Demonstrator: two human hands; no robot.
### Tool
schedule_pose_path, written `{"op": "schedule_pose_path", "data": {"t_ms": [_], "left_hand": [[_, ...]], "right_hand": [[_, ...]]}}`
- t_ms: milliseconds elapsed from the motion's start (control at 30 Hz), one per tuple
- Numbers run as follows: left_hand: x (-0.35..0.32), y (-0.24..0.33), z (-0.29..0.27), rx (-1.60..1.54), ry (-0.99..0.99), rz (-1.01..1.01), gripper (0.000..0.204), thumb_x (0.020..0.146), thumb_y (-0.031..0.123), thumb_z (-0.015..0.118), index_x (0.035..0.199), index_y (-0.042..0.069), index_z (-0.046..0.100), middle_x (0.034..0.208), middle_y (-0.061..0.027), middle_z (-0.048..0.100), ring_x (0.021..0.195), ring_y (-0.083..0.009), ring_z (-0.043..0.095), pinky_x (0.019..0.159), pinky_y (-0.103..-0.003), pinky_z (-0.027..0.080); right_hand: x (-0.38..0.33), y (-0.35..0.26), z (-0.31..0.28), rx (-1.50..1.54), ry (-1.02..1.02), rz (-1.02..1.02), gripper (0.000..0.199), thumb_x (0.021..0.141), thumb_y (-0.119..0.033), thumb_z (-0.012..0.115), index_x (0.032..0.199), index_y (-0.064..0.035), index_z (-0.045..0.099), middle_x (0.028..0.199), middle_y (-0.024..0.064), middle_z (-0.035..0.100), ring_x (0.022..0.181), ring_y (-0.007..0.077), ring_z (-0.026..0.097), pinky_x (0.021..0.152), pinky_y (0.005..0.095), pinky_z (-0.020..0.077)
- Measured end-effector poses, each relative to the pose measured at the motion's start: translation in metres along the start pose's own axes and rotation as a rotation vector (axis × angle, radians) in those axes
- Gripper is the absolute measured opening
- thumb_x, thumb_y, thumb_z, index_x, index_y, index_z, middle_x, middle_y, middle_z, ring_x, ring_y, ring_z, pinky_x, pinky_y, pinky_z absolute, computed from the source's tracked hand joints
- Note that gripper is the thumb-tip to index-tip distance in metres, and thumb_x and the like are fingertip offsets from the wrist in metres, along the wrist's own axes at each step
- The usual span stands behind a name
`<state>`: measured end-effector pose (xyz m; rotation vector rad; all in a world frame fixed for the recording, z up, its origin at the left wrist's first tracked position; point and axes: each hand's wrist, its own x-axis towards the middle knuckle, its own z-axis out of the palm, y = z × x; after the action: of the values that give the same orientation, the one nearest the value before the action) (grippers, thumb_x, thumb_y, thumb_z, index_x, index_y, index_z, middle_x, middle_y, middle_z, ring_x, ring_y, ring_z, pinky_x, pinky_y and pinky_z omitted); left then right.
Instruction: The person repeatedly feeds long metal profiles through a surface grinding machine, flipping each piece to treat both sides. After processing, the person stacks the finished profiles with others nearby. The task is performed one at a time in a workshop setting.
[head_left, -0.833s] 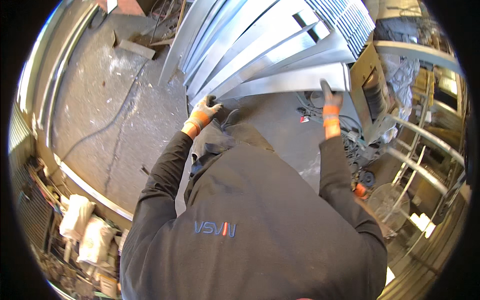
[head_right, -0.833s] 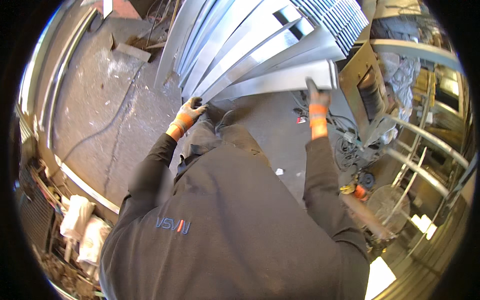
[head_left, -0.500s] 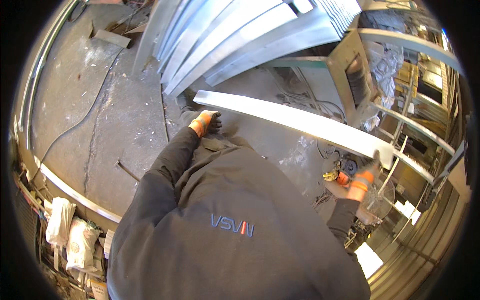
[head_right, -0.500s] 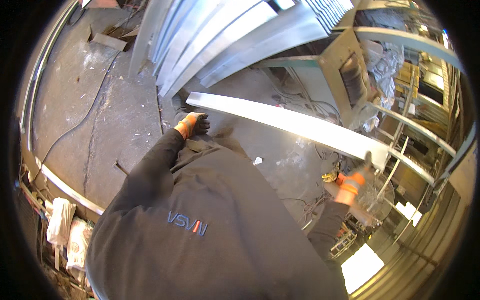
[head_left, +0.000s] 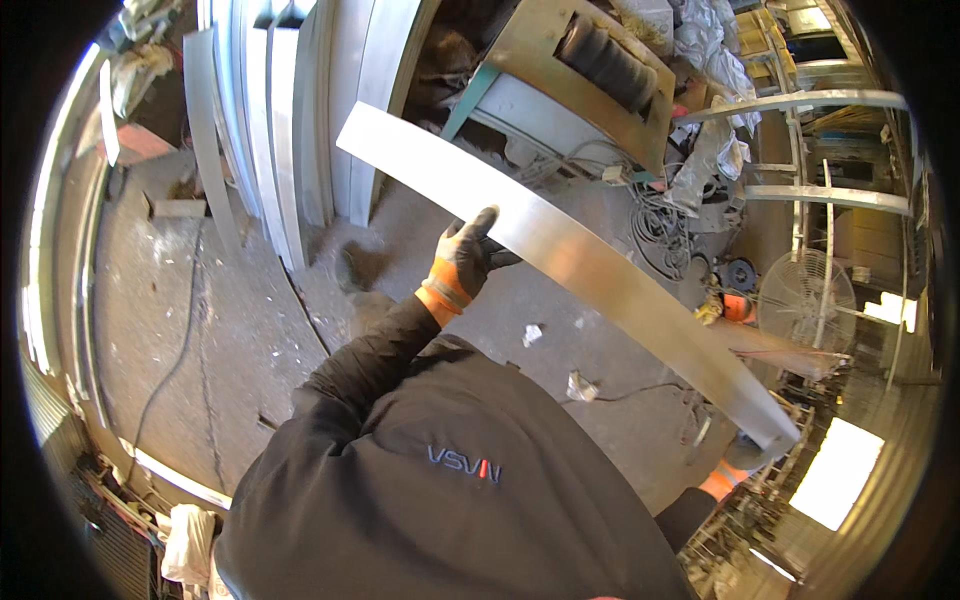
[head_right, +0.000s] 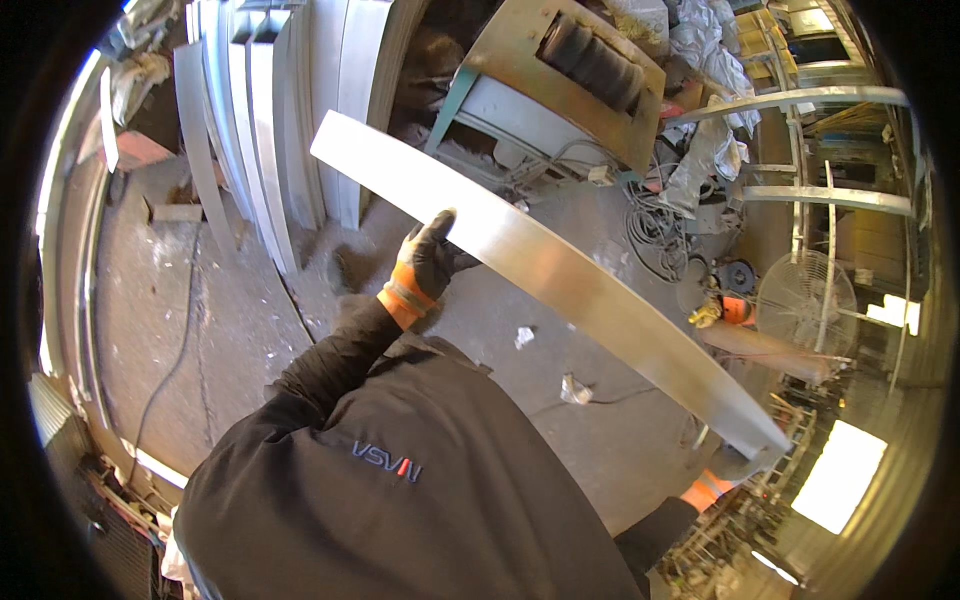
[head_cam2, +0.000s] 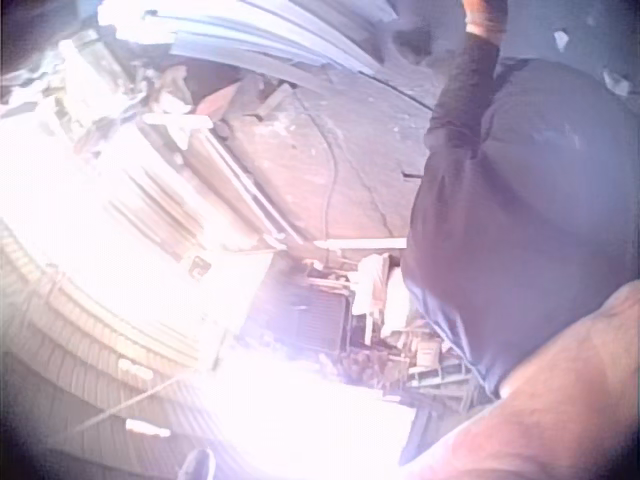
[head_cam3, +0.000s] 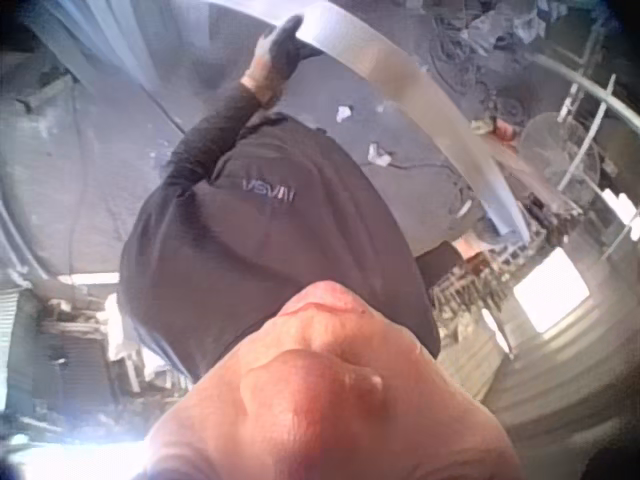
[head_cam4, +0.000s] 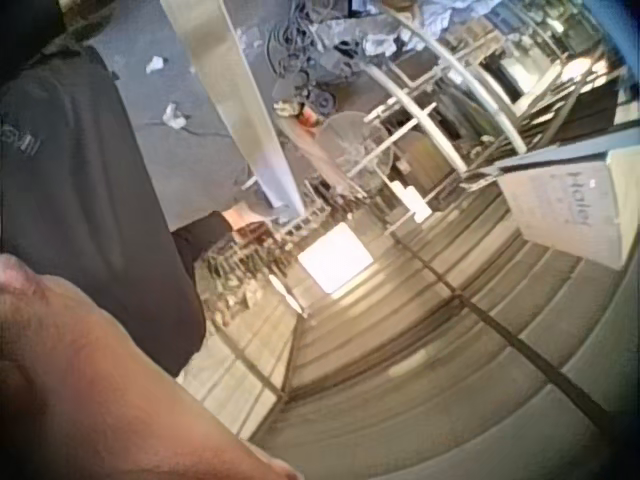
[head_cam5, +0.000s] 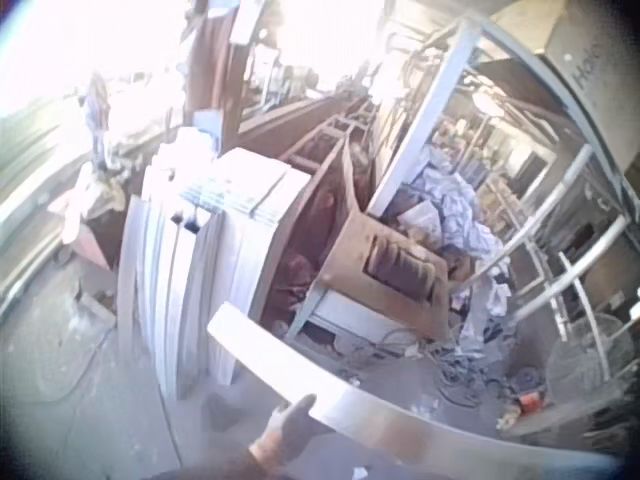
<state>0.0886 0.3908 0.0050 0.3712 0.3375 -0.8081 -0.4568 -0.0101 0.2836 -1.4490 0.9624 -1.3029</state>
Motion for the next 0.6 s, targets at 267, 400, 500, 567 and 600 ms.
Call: {"op": "schedule_pose_path", "data": {"t_ms": [267, 400, 500, 567, 600], "left_hand": [[-0.005, 0.019, 0.190, 0.574, -0.150, 0.401, 0.040, 0.102, 0.016, 0.085, 0.134, -0.001, 0.067, 0.120, -0.0112, 0.078, 0.092, -0.0200, 0.079, 0.064, -0.035, 0.068], [-0.027, 0.021, 0.271, 0.809, -0.269, 0.410, 0.034, 0.095, 0.013, 0.093, 0.113, 0.001, 0.067, 0.092, -0.0054, 0.075, 0.070, -0.0110, 0.067, 0.062, -0.030, 0.058], [-0.039, 0.047, 0.320, 1.173, -0.343, 0.757, 0.040, 0.092, 0.019, 0.097, 0.110, 0.000, 0.067, 0.088, -0.0057, 0.076, 0.071, -0.0133, 0.069, 0.065, -0.031, 0.058], [-0.047, 0.074, 0.320, 1.294, -0.530, 0.941, 0.055, 0.090, 0.029, 0.099, 0.123, -0.003, 0.069, 0.109, -0.0126, 0.082, 0.099, -0.0224, 0.081, 0.089, -0.037, 0.064], [-0.048, 0.084, 0.310, 1.231, -0.634, 0.899, 0.069, 0.090, 0.032, 0.099, 0.137, -0.004, 0.065, 0.127, -0.0173, 0.078, 0.118, -0.0271, 0.076, 0.102, -0.040, 0.060]], "right_hand": [[-0.092, 0.164, 0.073, -0.794, -0.105, 0.157, 0.055, 0.092, -0.029, 0.096, 0.135, 0.0009, 0.079, 0.125, 0.0254, 0.082, 0.111, 0.0326, 0.079, 0.099, 0.0457, 0.0671], [-0.157, 0.179, 0.322, -0.701, -0.628, -0.604, 0.122, 0.080, -0.052, 0.101, 0.167, 0.0077, 0.041, 0.168, 0.0341, 0.045, 0.154, 0.0482, 0.047, 0.129, 0.0543, 0.0428], [-0.183, 0.130, 0.443, -0.494, -0.606, -0.530, 0.131, 0.086, -0.054, 0.098, 0.173, 0.0151, 0.028, 0.177, 0.0392, 0.035, 0.161, 0.0578, 0.041, 0.134, 0.0572, 0.0400], [-0.183, 0.082, 0.484, -0.341, -0.517, -0.647, 0.135, 0.085, -0.043, 0.102, 0.177, 0.0113, 0.019, 0.180, 0.0364, 0.031, 0.165, 0.0508, 0.039, 0.135, 0.0537, 0.0376], [-0.180, 0.059, 0.499, -0.317, -0.517, -0.639, 0.128, 0.086, -0.039, 0.102, 0.176, 0.0099, 0.024, 0.178, 0.0352, 0.036, 0.161, 0.0497, 0.045, 0.132, 0.0534, 0.0413]]}}
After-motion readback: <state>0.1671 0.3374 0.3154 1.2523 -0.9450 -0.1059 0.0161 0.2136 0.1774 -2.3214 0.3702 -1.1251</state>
